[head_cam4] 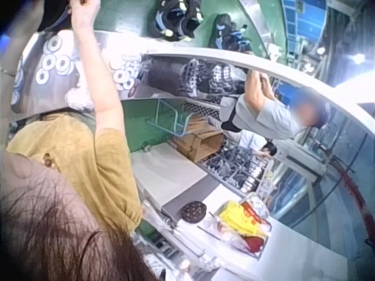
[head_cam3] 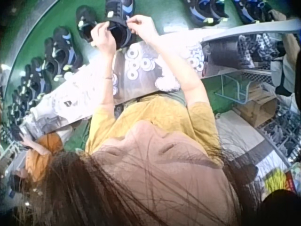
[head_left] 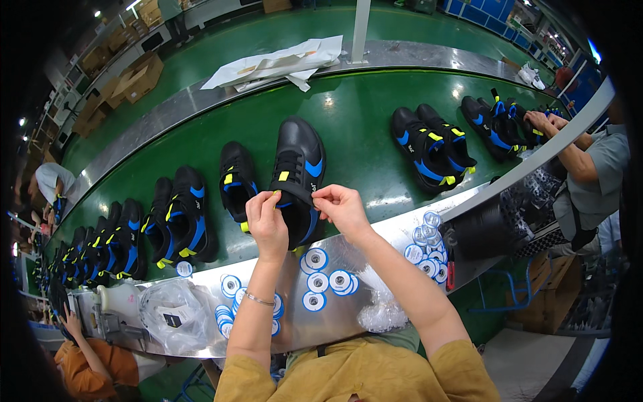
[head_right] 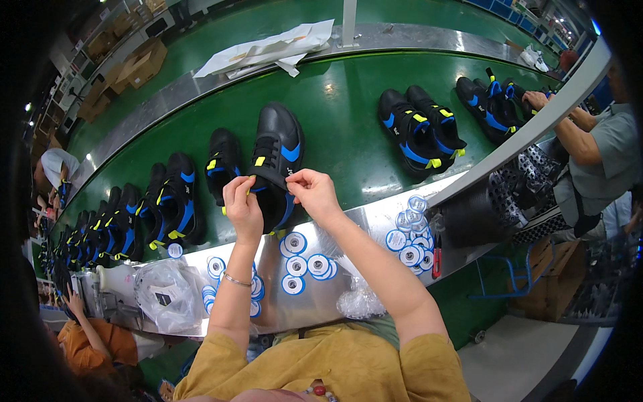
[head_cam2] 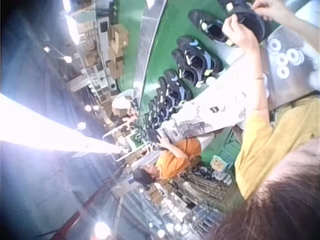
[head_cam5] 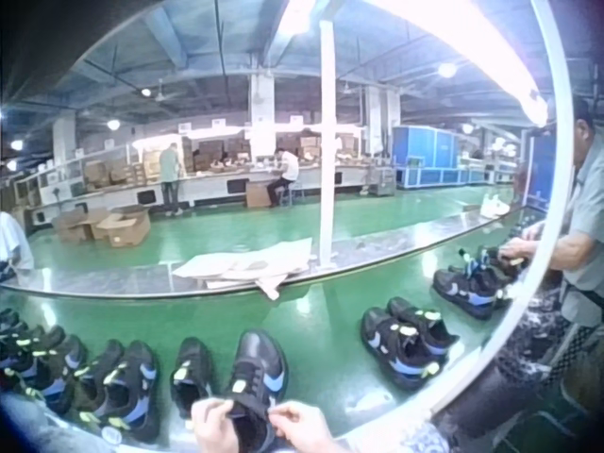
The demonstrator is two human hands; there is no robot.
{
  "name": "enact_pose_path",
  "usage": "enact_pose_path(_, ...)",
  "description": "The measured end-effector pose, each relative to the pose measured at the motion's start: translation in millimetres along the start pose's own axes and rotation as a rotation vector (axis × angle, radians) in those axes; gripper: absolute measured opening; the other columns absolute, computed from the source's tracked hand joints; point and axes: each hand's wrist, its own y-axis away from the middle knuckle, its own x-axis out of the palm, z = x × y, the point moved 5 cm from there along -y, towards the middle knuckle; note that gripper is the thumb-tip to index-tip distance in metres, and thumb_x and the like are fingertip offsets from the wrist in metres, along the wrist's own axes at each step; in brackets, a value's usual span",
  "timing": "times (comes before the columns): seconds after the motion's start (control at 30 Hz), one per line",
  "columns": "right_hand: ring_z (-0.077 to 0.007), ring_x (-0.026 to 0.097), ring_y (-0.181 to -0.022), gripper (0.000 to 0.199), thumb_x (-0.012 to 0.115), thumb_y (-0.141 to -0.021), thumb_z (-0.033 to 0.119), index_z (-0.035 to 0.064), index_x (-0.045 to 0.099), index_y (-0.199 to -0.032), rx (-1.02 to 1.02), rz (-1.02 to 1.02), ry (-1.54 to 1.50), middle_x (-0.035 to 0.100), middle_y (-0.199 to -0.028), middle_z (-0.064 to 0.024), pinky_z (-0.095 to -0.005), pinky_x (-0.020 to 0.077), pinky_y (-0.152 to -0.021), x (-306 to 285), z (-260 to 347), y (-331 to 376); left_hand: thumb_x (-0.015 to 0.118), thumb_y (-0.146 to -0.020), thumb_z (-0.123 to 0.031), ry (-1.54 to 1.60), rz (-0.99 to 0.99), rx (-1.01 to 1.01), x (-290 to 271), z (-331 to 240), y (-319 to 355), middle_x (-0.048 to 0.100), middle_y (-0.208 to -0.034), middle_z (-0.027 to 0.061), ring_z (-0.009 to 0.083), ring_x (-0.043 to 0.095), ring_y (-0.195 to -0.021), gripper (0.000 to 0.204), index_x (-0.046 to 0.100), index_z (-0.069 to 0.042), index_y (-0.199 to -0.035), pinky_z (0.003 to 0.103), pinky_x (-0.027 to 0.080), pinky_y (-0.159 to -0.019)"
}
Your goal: The person applies small circular labels to the tongue area of black and blue shoes moving along a conveyor belt. The person picks labels from a stack, peels them, and presses them onto each shoe before moving to the next.
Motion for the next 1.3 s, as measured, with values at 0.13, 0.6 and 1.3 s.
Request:
enact_pose_path(0.13,-0.0056,0.055,-0.059,0.009,0.065,-0.088,0.005,0.0017,0.066,-0.097,0.003,-0.021,-0.018,0.065,-0.078,-0.0016,-0.0186,0.0406,-0.051,8.5,-10.7,1.4,0.056,-0.072,0.017,0.001,-0.004,-0.006,0.1,3.7,-0.1,0.06,-0.099,0.0128,0.0296,0.058,-0.094,0.03,0.065,0.001,-0.096,0.037,0.049,-0.08)
enact_pose_path(0.6,-0.0052,0.054,-0.056,0.009,0.068,-0.085,0.009,0.0035,0.063,-0.09,0.032,-0.234,0.176,0.06,-0.066,-0.0015,-0.0188,0.0354,-0.046,-66.4,31.2,57.1,0.063,-0.085,0.002,-0.011,0.114,-0.074,-20.3,-13.2,-11.4,0.064,-0.105,0.0157,0.0339,0.06,-0.098,0.024,0.062,0.001,-0.108,0.04,0.049,-0.085)
enact_pose_path(1.3,-0.0031,0.047,-0.053,0.003,0.062,-0.089,0.004,0.0005,0.062,-0.09,-0.06,-0.568,-0.001,0.059,-0.067,-0.0012,-0.0171,0.0334,-0.047,-260.3,31.3,323.8,0.055,-0.087,-0.053,-0.34,1.116,0.311,-79.6,-115.6,205.4,0.026,-0.154,0.0199,0.0391,0.019,-0.144,0.077,0.036,-0.006,-0.145,0.054,0.01,-0.117)
